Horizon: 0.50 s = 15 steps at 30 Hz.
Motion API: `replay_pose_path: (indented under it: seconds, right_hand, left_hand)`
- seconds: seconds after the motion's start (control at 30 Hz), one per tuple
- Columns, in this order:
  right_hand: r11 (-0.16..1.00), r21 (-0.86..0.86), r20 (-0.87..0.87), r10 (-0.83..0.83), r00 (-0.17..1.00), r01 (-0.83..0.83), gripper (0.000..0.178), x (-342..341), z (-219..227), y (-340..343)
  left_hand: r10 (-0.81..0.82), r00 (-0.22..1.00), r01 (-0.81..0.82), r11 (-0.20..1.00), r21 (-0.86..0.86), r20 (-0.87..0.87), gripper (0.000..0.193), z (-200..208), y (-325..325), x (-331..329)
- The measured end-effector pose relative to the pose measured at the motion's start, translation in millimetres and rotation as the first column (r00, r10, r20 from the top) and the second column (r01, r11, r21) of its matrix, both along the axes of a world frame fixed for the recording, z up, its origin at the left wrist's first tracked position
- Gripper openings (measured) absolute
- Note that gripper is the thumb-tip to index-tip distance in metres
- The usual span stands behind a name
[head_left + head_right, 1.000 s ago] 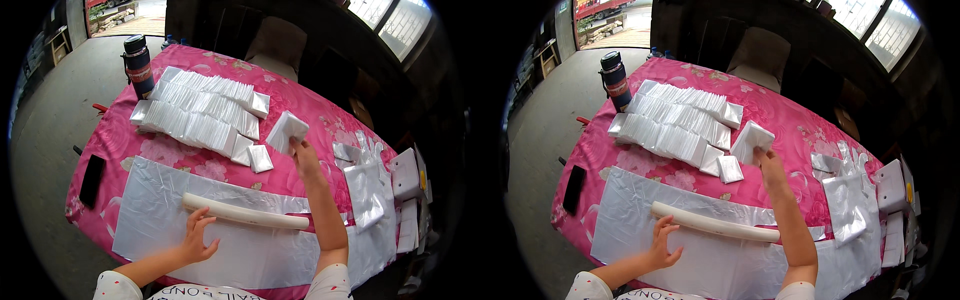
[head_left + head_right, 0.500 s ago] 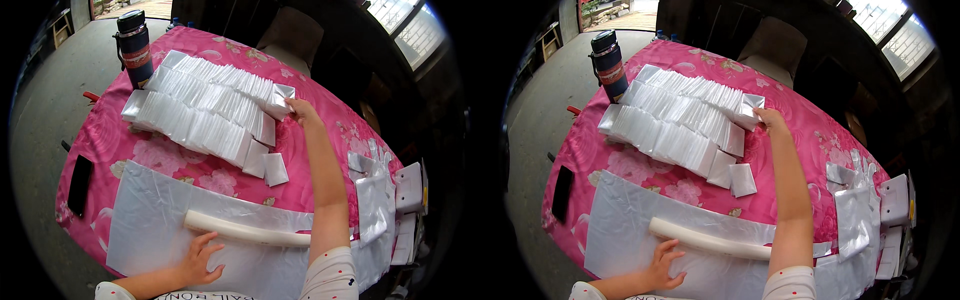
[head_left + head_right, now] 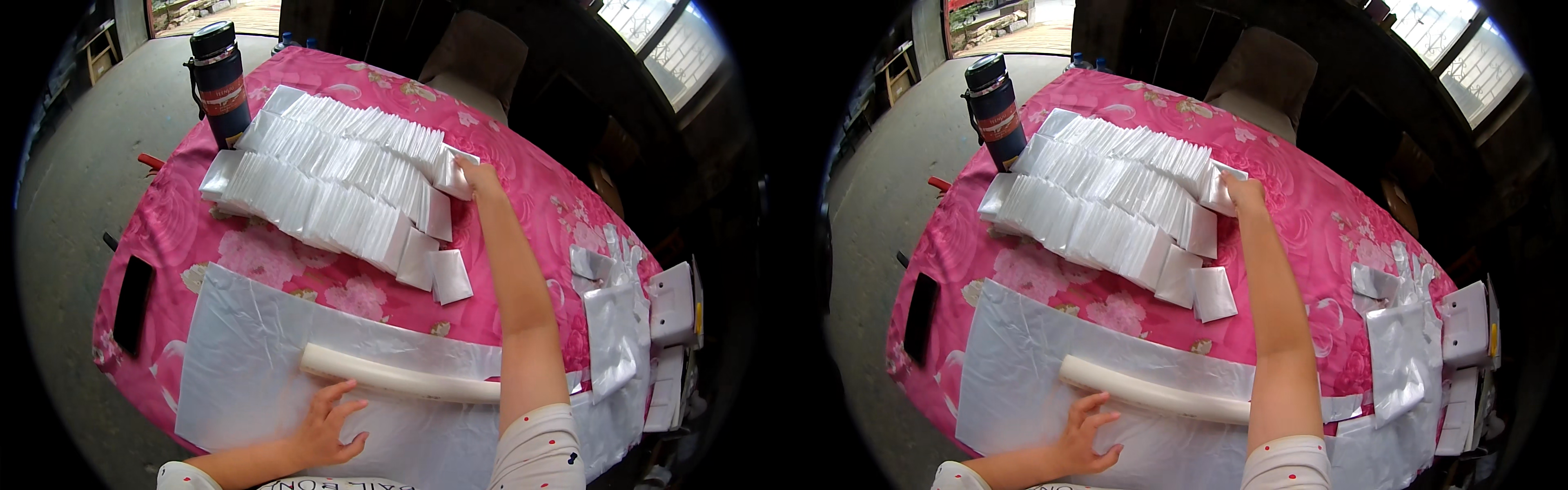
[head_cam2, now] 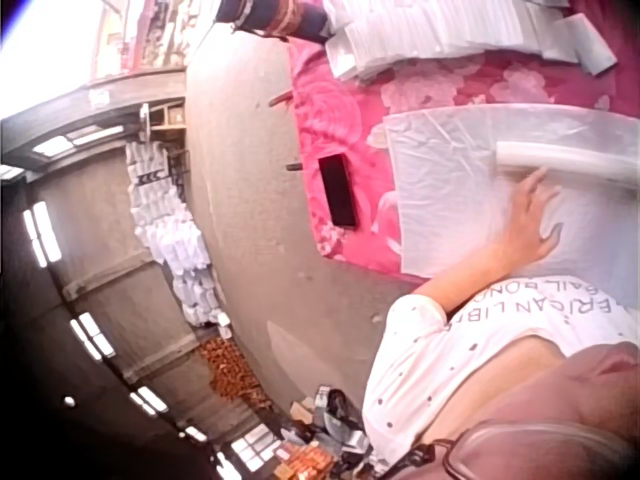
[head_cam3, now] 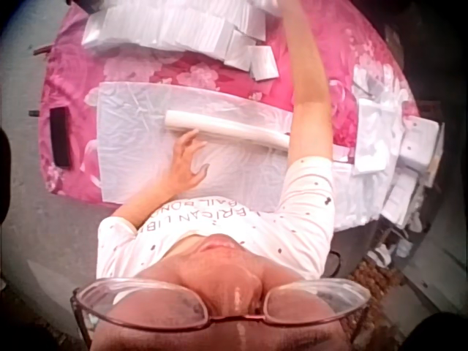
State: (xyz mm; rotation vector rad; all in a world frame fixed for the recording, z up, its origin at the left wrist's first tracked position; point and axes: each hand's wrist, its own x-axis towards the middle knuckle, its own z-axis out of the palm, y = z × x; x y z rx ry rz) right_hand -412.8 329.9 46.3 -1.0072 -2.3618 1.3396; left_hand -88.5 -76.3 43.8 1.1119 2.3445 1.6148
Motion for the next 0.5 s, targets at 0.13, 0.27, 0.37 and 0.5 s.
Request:
replay_pose_path:
  seconds: [0.13,0.27,0.37,0.5]
  right_hand:
    - [1.0,0.018,0.175,-0.01,0.985,0.007,0.063,-19.8,-5.5,11.1]
    - [0.995,-0.099,0.216,0.039,0.976,-0.018,0.041,-35.2,-2.6,7.6]
    - [0.944,-0.331,0.207,0.07,0.976,0.002,0.041,-36.1,7.8,-6.6]
    - [0.847,-0.524,0.201,0.231,0.952,-0.095,0.041,-12.7,44.3,-42.7]
  left_hand:
    - [0.015,1.0,-0.015,1.0,0.011,0.001,0.054,-0.7,1.3,0.5]
    - [0.016,1.0,-0.017,1.0,0.012,0.019,0.054,1.1,0.7,0.6]
    - [0.017,0.999,-0.017,1.0,0.024,0.029,0.053,-1.2,1.5,-0.1]
    - [0.024,0.999,-0.025,1.0,0.016,0.038,0.052,0.6,1.2,1.1]
